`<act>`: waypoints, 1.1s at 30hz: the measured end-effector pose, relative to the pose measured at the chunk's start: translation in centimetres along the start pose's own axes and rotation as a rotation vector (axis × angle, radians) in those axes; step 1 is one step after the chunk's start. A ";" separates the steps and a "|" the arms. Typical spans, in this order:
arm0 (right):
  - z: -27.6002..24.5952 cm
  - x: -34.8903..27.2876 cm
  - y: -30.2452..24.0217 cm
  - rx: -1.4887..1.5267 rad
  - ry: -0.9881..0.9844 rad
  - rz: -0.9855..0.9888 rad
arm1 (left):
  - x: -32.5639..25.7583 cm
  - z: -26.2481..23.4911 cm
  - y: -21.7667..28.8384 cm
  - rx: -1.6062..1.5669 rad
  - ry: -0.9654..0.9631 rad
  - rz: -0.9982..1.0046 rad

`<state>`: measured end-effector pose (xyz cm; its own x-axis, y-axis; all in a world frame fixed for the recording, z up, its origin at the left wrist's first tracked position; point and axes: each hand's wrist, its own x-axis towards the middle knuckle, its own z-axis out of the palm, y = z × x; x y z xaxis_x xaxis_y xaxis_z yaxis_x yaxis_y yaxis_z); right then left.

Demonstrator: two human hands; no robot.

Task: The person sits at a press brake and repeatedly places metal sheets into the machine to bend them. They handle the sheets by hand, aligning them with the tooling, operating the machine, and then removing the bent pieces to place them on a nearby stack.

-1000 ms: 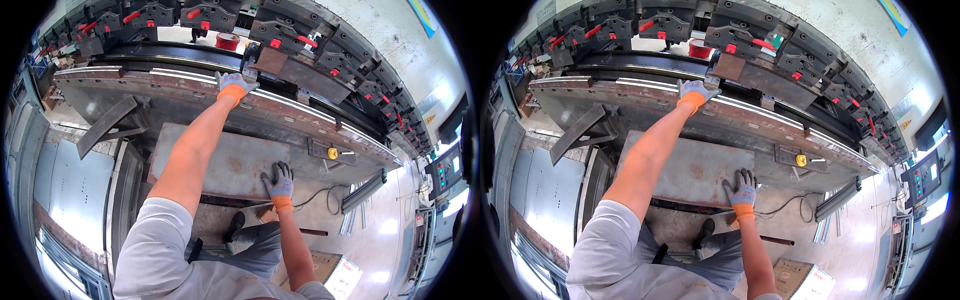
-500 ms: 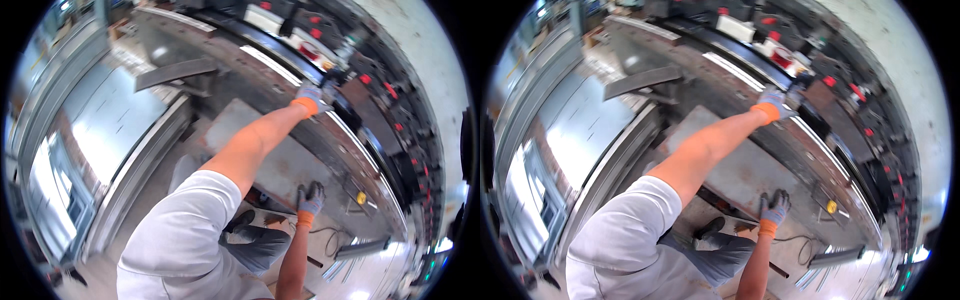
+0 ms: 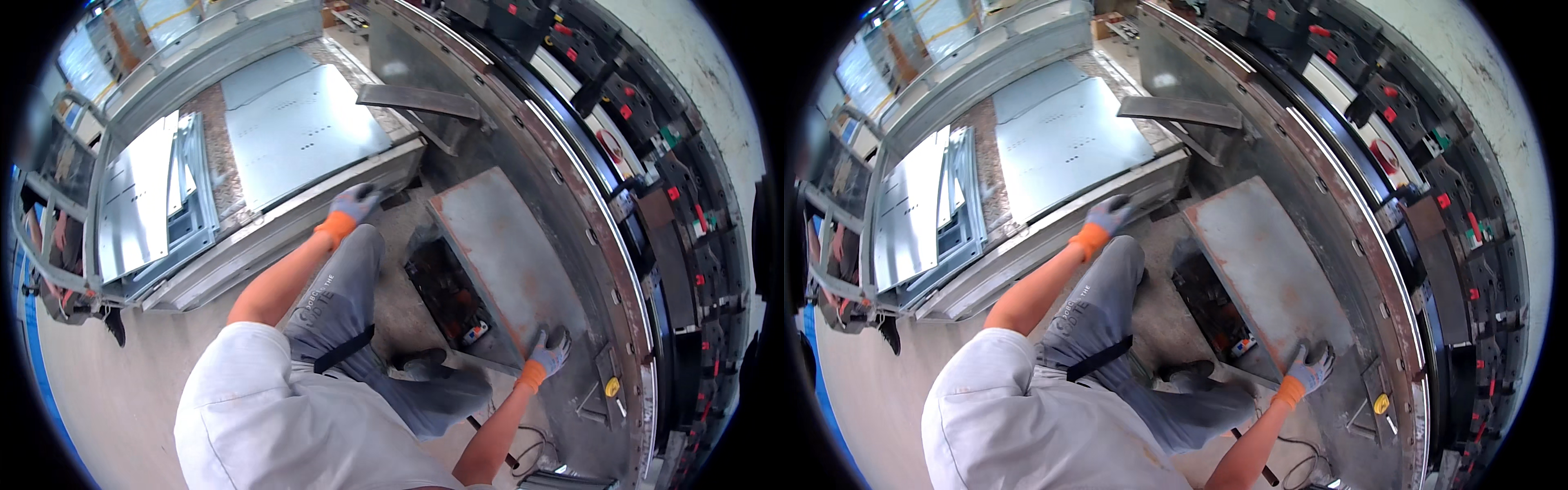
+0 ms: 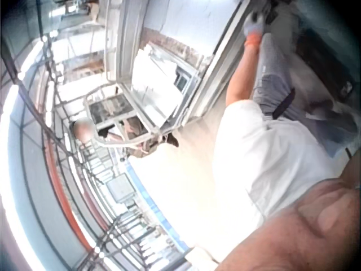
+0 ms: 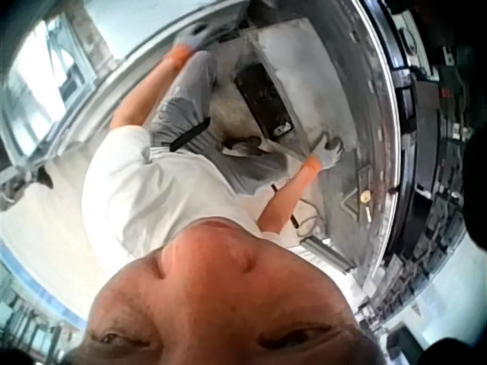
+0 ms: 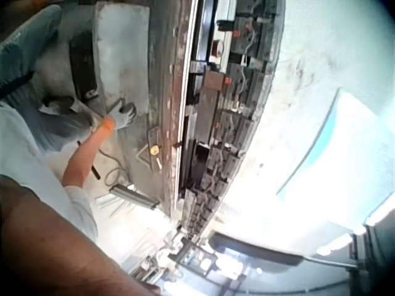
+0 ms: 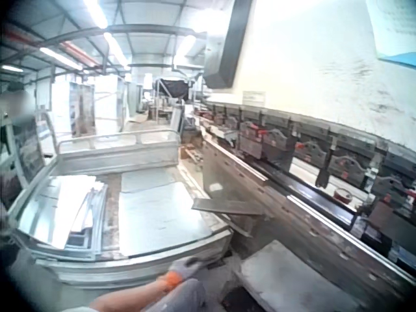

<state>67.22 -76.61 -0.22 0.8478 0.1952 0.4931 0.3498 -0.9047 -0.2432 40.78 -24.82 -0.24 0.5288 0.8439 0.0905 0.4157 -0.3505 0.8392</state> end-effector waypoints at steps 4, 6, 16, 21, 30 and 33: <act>0.6 0.6 -0.9 0.034 -0.007 -0.016 | -3.5 -9.3 -16.0 0.246 0.152 -0.305; 0.5 0.3 -0.6 0.036 -0.037 0.020 | -3.3 -11.6 -18.1 0.307 0.161 -0.449; -0.6 8.5 -21.7 0.594 -0.492 -0.148 | 19.4 -24.1 -35.0 0.952 0.270 -0.489; 3.7 13.3 -56.0 0.719 -1.151 -0.540 | 31.8 -27.2 -38.7 0.914 0.342 -0.478; 39.1 13.2 -112.1 0.312 -1.185 -0.706 | 43.9 -32.7 -43.9 0.814 0.419 -0.374; 52.2 15.0 -123.4 0.238 -0.991 -0.673 | 46.0 -34.0 -42.5 0.757 0.367 -0.375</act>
<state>57.61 57.72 -6.39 0.3697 0.8960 -0.2459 0.8121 -0.4402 -0.3830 22.32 42.72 -13.50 0.0476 0.9866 0.1561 0.9544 -0.0911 0.2844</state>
